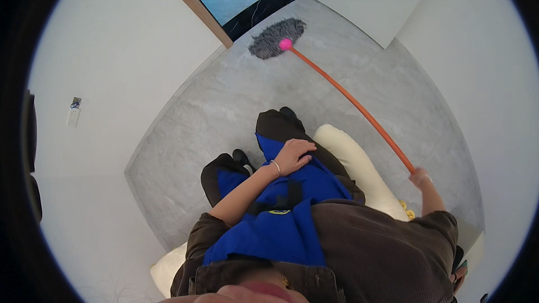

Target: The person mops a tiled floor using a mop with a long handle. They move the mop back and forth across the floor surface, covering different areas of the room while standing.

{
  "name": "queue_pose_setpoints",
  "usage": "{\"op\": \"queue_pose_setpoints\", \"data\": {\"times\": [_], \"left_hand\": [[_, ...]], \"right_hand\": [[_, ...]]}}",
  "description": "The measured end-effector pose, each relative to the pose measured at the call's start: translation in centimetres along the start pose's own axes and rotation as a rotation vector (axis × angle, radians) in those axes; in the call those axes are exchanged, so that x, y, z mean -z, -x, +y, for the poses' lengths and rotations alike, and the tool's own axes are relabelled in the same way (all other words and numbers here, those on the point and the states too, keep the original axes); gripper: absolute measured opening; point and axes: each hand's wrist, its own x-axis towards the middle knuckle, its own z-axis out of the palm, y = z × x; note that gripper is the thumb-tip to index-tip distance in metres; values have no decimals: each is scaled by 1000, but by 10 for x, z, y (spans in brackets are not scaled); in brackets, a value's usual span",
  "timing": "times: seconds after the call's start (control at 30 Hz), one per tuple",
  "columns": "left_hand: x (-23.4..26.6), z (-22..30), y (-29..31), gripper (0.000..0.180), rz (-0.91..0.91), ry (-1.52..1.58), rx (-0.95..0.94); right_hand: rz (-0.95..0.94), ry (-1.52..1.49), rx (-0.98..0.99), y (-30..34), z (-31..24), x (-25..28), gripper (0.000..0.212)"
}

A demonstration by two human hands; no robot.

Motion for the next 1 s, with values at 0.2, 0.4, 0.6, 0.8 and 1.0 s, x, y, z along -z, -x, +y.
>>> {"op": "queue_pose_setpoints", "data": {"times": [0.2,0.4,0.6,0.8,1.0], "left_hand": [[-9,-16,29,38,63,31,33],[-19,-12,24,37,55,55,30],[-25,-12,18,36,68,59,13],[-24,-11,18,35,88,40,6],[-16,-10,12,35,61,92,30]], "right_hand": [[-518,719,-18,107,172,-51,30],[-552,533,-416,149,166,-77,32],[-558,477,-476,143,142,-78,35],[-564,434,-503,119,129,-79,37],[-553,482,-496,58,97,-57,39]]}}
